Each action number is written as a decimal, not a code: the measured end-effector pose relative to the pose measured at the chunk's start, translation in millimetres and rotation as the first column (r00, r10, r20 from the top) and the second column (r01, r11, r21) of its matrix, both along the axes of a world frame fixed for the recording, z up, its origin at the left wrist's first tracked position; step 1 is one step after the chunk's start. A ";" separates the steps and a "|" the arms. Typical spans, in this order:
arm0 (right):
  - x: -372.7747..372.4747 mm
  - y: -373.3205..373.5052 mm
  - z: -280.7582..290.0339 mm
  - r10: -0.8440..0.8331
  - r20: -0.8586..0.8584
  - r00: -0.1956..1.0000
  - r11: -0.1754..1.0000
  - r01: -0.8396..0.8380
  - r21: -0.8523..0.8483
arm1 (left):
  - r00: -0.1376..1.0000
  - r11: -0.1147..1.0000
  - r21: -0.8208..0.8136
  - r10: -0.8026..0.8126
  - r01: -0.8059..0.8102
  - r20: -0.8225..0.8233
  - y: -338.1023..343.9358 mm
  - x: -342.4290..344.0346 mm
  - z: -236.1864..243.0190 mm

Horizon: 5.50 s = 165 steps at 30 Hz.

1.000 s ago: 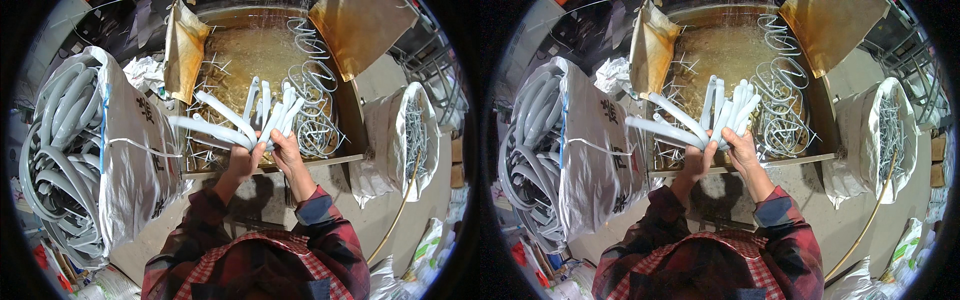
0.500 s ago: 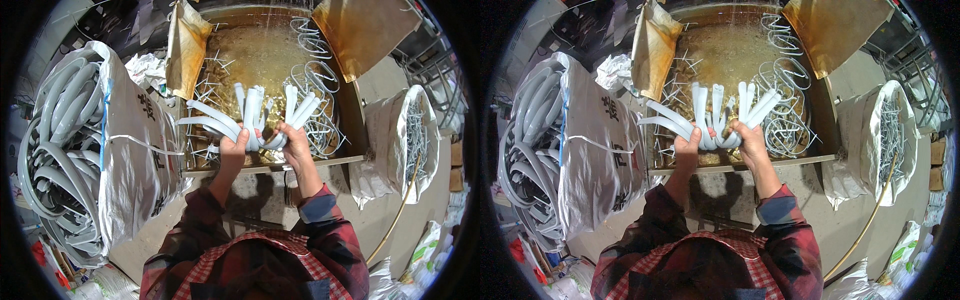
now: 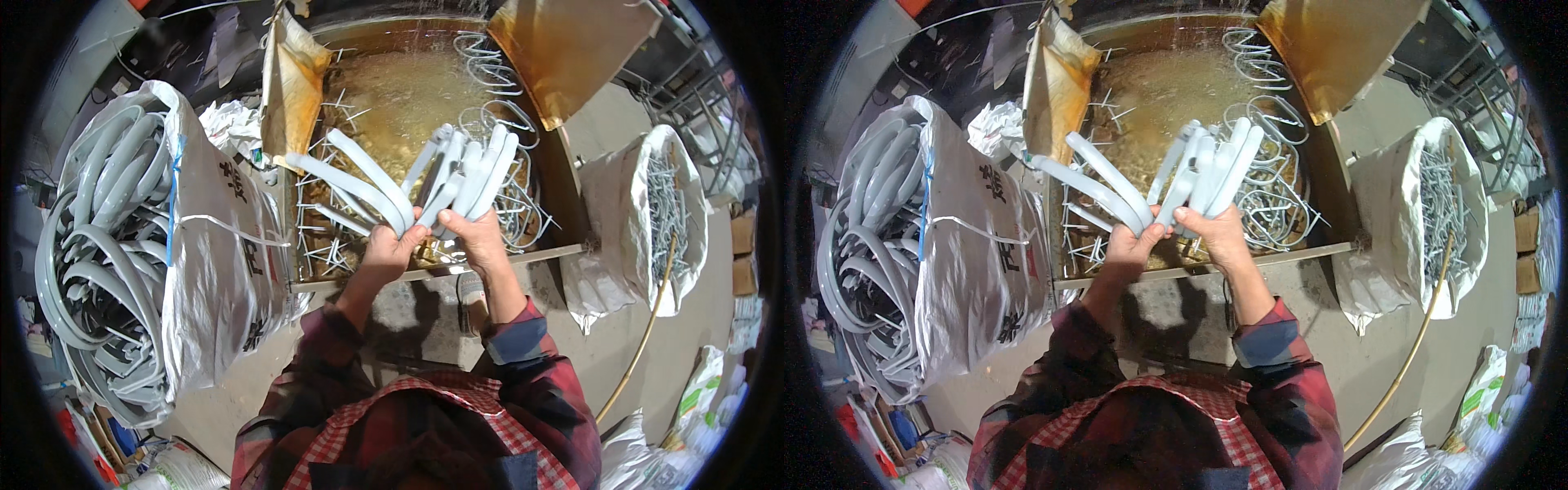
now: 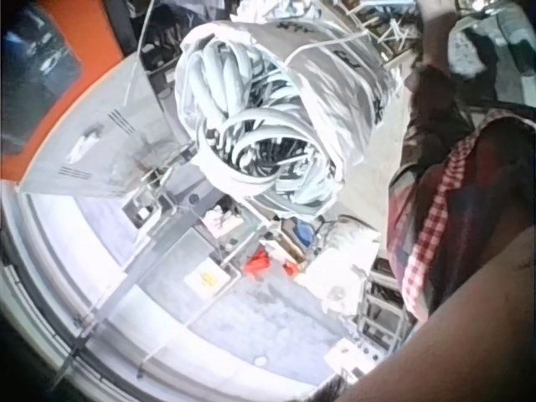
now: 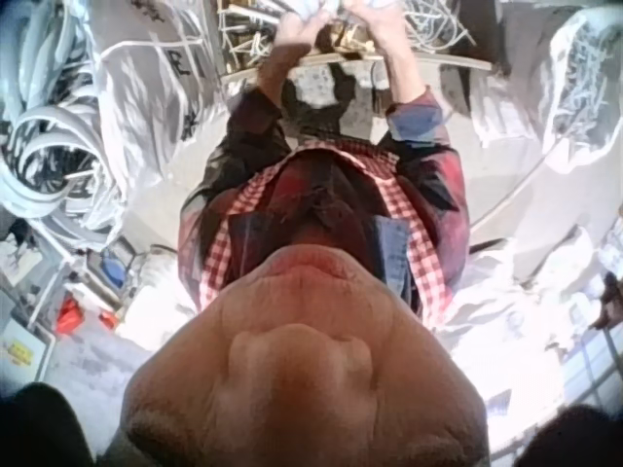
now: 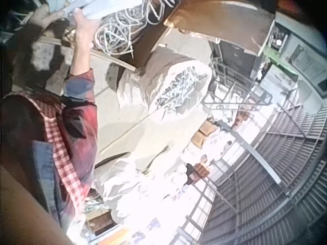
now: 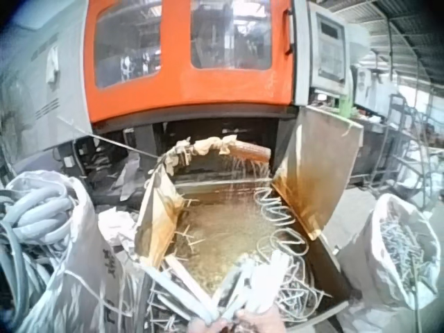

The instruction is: The person repeatedly picks up coiled gray cables from a metal tray, untangles them by hand, and places them into a large white sack. The person also handles smaller white plastic clips from the tray and places them into a separate sack.

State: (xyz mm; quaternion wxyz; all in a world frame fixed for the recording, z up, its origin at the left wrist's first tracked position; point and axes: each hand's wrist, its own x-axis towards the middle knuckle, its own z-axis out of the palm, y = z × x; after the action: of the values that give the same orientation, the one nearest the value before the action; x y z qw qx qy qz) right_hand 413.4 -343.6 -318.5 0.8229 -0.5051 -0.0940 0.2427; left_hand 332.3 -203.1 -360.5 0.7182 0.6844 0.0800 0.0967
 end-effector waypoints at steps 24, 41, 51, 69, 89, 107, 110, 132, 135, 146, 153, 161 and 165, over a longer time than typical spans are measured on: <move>50.7 -416.6 160.1 -0.615 0.562 0.553 0.678 0.735 0.018 | 0.670 0.573 0.761 -0.696 0.303 0.258 -383.4 182.3 210.1; 124.2 -584.2 89.3 -0.392 0.721 0.572 0.186 0.817 -0.546 | 0.634 0.321 0.837 -0.772 0.443 -0.040 -449.2 252.4 145.4; 91.0 -602.2 128.8 -0.237 0.793 0.562 -0.041 0.809 -0.586 | 0.686 0.485 0.720 -0.727 0.497 0.017 -423.8 229.2 162.6; -57.2 -433.3 140.1 -0.180 0.980 0.081 0.533 0.846 0.028 | 0.255 0.474 0.842 -0.807 -0.258 0.532 -362.7 58.3 195.0; -155.6 -309.5 115.2 -0.227 0.972 0.059 0.743 0.656 0.133 | 0.269 0.190 0.851 -0.896 -0.489 0.354 -258.8 -21.4 193.9; -180.2 -206.0 125.6 -0.186 0.400 0.897 0.952 0.064 0.300 | 0.592 0.614 0.754 -0.705 0.232 0.392 -176.0 -96.4 169.9; -182.4 -192.8 130.9 -0.071 0.277 0.958 0.974 0.007 0.225 | 0.731 0.588 0.695 -0.670 0.415 0.130 -153.7 -119.7 169.7; -185.8 -135.5 131.0 0.610 0.792 0.026 0.785 0.117 -0.609 | 0.216 0.191 -0.573 -0.976 0.797 -0.026 -73.7 -203.2 177.3; -189.8 -132.9 123.6 0.660 0.673 0.334 0.728 -0.064 -0.682 | 0.348 0.124 -0.732 -0.923 0.670 0.162 -71.0 -207.3 160.3; -172.7 -107.4 117.1 0.065 0.236 0.970 0.950 0.012 -0.311 | 0.960 0.918 -0.297 -0.219 0.264 0.176 -42.5 -216.9 141.7; -162.4 -57.1 154.0 0.131 0.359 0.924 0.983 -0.074 -0.170 | 0.913 0.989 -0.073 0.149 -0.131 0.380 -30.1 -209.5 210.3; -138.9 14.8 232.6 0.254 0.557 0.791 0.962 -0.149 -0.227 | 0.866 0.969 -0.166 0.241 -0.185 0.438 11.1 -225.8 280.2; -130.1 101.3 271.6 0.015 0.875 0.483 0.983 0.151 -0.100 | 0.645 0.886 -0.100 0.403 -0.453 0.650 38.3 -232.2 326.8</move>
State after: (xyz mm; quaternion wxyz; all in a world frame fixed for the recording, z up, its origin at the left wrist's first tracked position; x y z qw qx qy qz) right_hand 283.3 -242.4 -46.9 0.6262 -0.6271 -0.4575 -0.0729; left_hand 100.1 -164.8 -33.7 0.6313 0.5933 -0.0201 0.4990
